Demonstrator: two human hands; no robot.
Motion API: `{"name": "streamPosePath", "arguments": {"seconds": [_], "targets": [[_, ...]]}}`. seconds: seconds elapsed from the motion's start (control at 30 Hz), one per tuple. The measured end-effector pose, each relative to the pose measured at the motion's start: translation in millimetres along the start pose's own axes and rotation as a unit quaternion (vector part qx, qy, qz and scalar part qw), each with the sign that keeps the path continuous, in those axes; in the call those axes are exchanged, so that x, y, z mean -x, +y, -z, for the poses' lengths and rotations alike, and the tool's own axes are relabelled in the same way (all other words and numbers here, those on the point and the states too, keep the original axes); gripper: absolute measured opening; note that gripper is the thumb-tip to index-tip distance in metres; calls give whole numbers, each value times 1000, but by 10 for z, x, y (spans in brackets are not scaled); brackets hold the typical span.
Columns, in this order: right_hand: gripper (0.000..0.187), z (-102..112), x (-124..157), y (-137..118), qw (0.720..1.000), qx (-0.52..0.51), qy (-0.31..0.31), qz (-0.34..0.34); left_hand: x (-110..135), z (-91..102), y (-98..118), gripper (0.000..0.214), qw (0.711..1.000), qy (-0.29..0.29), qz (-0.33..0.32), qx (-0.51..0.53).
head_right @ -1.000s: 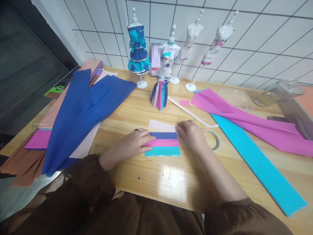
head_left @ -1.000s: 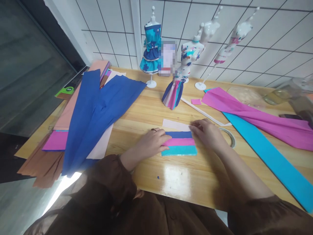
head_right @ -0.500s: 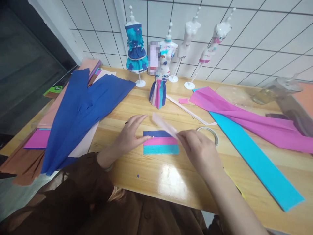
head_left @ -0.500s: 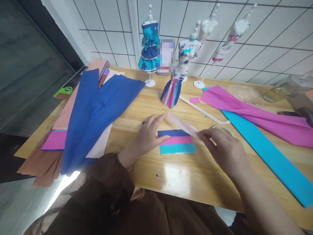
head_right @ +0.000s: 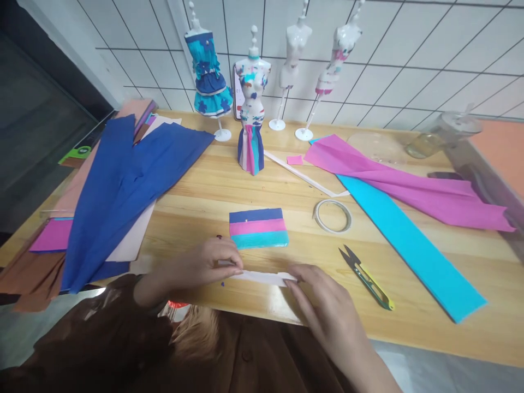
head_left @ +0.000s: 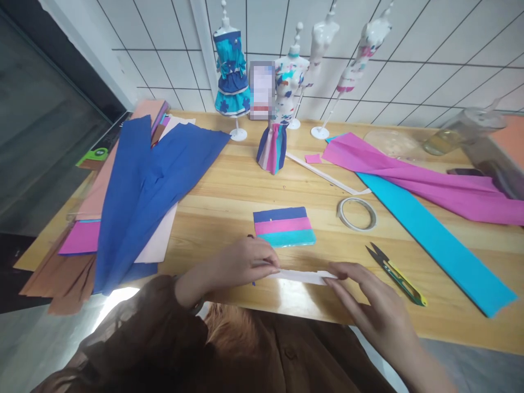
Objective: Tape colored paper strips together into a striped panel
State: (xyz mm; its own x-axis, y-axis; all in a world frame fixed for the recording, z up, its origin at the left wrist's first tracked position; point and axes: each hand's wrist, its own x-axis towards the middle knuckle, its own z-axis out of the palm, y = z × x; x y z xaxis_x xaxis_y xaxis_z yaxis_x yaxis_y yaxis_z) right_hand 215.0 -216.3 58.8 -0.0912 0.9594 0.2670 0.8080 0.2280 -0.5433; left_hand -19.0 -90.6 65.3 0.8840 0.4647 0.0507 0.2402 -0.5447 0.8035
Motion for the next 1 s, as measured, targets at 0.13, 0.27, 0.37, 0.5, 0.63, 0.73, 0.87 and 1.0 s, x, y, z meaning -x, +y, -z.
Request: {"name": "streamPosePath", "arguments": {"seconds": [0.13,0.27,0.37,0.5,0.63,0.73,0.87,1.0], "targets": [[23,-130,-121,80,953,-213,29,-213,149,-58,135,14,999,-11,46,-2],[36,-222,-359,254,893,-304,43,-328,249,-154,147,15,997,20,43,-54],[40,-259,-519,268,884,-329,-12,-331,292,-245,78,16,990,75,42,-112],[43,-259,-623,183,858,-379,-22,-347,313,-337,-41,17,983,105,63,-138],[52,-207,-618,241,837,-390,-17,-384,308,-351,-88,17,983,92,84,-132],[55,-176,-581,346,823,-413,-37,-388,295,-338,-82,16,983,91,90,-132],[55,-182,-554,388,824,-418,-39,-380,279,-341,-82,17,982,99,97,-128],[57,-212,-566,335,842,-398,-80,-355,274,-357,-100,17,982,102,95,-124]]}}
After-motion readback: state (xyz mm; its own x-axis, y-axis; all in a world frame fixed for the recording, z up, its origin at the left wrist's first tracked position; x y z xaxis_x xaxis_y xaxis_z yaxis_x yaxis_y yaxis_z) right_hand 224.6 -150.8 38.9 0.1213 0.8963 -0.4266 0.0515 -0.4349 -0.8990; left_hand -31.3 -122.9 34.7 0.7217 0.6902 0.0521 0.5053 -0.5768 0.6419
